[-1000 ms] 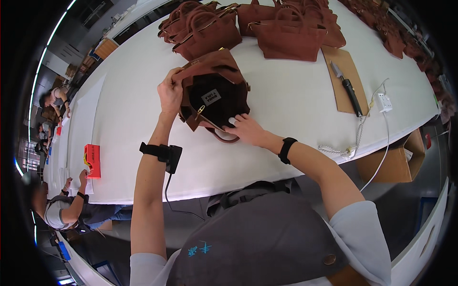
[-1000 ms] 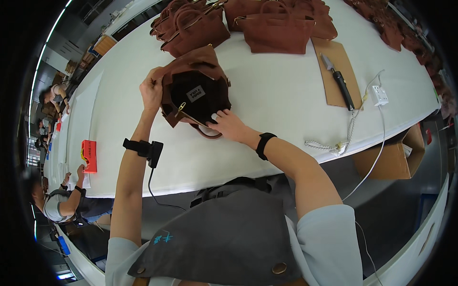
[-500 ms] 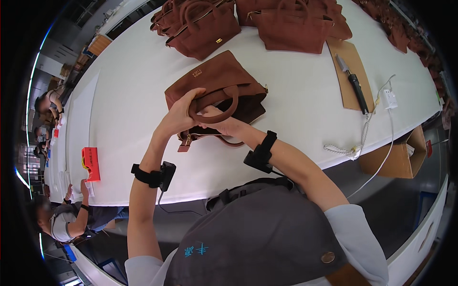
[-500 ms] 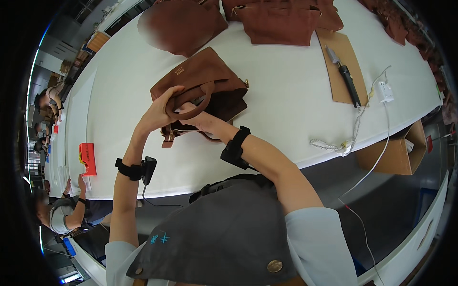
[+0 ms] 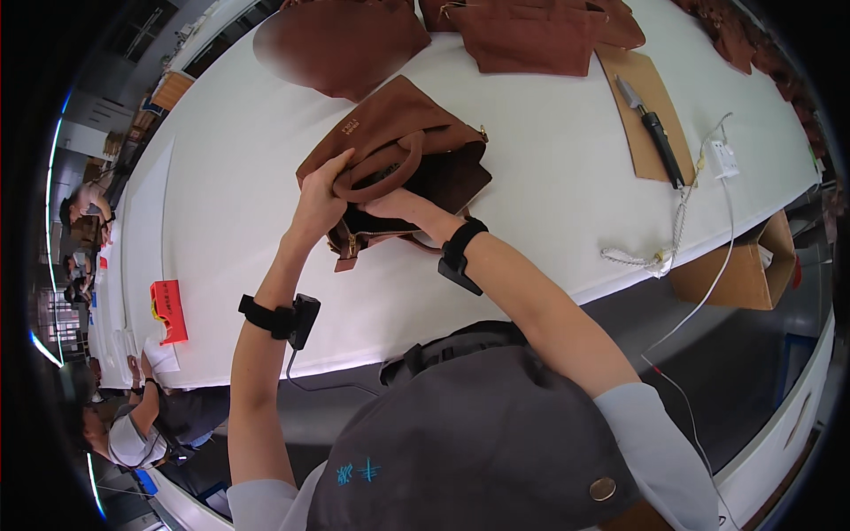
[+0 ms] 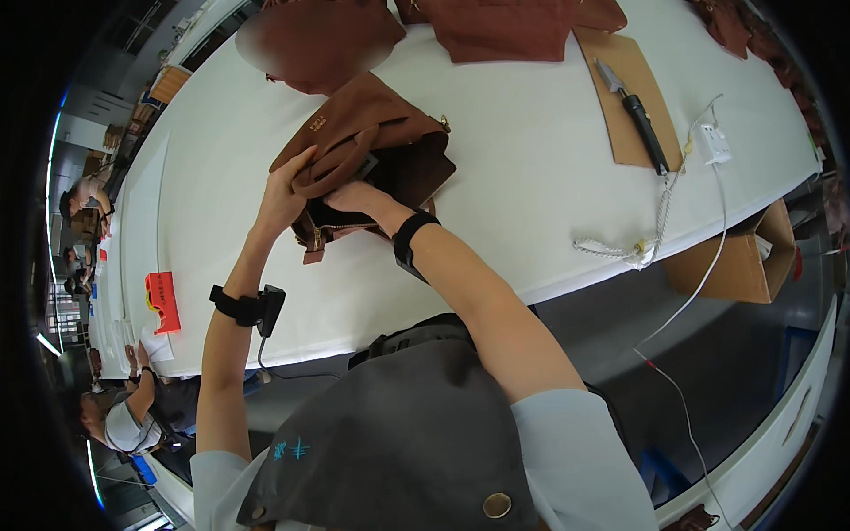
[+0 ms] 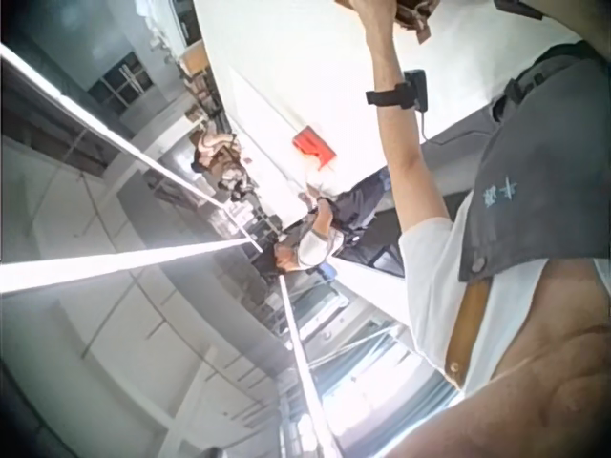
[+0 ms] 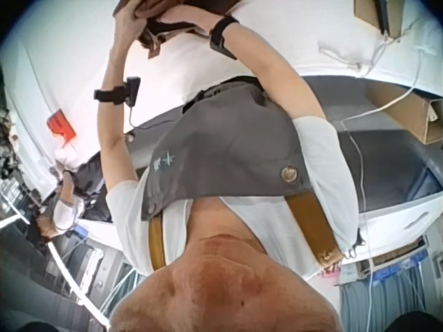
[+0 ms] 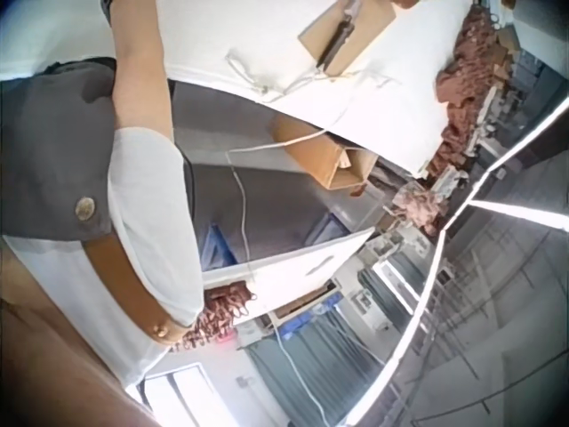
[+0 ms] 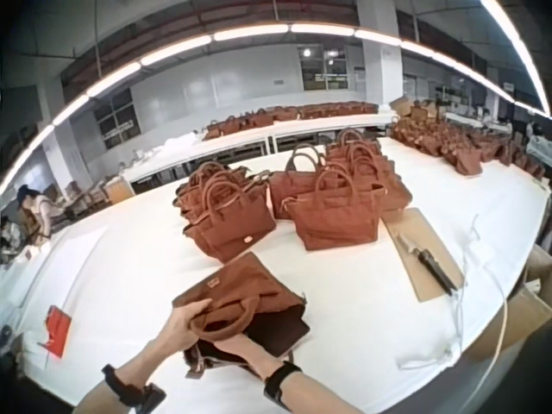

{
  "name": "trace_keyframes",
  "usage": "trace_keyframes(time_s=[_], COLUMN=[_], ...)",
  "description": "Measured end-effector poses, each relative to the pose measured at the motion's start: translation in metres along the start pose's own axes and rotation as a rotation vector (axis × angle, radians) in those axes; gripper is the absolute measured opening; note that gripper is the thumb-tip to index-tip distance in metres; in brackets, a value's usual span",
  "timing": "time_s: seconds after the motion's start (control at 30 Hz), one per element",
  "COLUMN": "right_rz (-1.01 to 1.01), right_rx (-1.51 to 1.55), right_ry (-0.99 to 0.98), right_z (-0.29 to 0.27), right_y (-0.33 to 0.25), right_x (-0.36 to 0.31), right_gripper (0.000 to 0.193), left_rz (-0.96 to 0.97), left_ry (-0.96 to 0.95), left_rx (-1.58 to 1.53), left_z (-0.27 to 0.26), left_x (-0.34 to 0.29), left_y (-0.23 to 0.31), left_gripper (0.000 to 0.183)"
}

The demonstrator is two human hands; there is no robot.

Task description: The person uses a handheld heat tool to press and smooth the interior seams and edges of brown handbags. They handle the bags one at a time, opening the zippers and applying the tool to the inside lining before placing the finished bags on a pile.

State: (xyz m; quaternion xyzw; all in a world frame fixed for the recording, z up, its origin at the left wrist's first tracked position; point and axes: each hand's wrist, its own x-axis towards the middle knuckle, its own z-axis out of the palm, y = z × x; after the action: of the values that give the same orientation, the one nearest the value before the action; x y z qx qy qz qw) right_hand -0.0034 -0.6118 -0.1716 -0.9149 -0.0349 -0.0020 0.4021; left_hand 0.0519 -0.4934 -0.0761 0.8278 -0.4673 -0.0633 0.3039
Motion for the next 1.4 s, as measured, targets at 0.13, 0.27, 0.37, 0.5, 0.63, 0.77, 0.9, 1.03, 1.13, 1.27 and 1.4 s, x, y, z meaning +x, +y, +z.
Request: trace_keyframes(time_s=[0.13,0.27,0.37,0.5,0.63,0.77,0.9,1.03,1.13,1.27,1.4], right_rz=[0.095,-0.089,-0.067,0.124,-0.008,0.178,0.013,-0.053,0.052,0.132,0.148], right_rx=[0.818,0.557,0.704,0.378,-0.592,-0.679,-0.244,-0.180,-0.255,-0.625,-0.310], right_ry=[0.007,0.160,0.278,0.299,0.477,0.368,0.160,0.055,-0.023,0.466,0.641], right_z=[-0.024,-0.011,-0.002,-0.013,-0.013,-0.012,0.015,0.048,0.018,0.005,-0.029], right_y=[-0.012,0.024,0.014,0.001,0.068,0.080,0.003,-0.001,-0.005,0.053,0.050], right_x=[-0.011,-0.004,0.010,-0.007,-0.060,-0.071,-0.064,-0.065,-0.076,-0.097,-0.136], right_gripper=[0.028,0.010,0.011,0.019,0.037,0.046,0.043,0.042,0.043,0.044,0.031], left_rz=[-0.021,0.008,-0.024,-0.059,-0.059,-0.118,-0.101,-0.096,-0.128,-0.166,-0.150], left_ry=[-0.176,-0.083,0.094,0.229,0.301,0.277,0.285,0.259,0.265,0.243,0.238], left_rx=[0.123,0.113,0.243,0.323,0.320,0.293,0.304,0.254,0.282,0.279,0.306], left_z=[0.002,0.020,0.028,0.017,0.006,0.014,0.016,0.029,0.025,0.021,0.021], left_x=[-0.006,0.004,0.010,0.006,0.010,0.016,-0.002,0.001,-0.008,0.000,0.001], left_y=[-0.010,0.012,0.001,-0.009,-0.007,0.001,0.004,0.011,0.012,0.024,0.020], left_gripper=[0.055,0.059,0.044,0.025,0.021,0.025,0.024,0.026,0.031,0.035,0.037])
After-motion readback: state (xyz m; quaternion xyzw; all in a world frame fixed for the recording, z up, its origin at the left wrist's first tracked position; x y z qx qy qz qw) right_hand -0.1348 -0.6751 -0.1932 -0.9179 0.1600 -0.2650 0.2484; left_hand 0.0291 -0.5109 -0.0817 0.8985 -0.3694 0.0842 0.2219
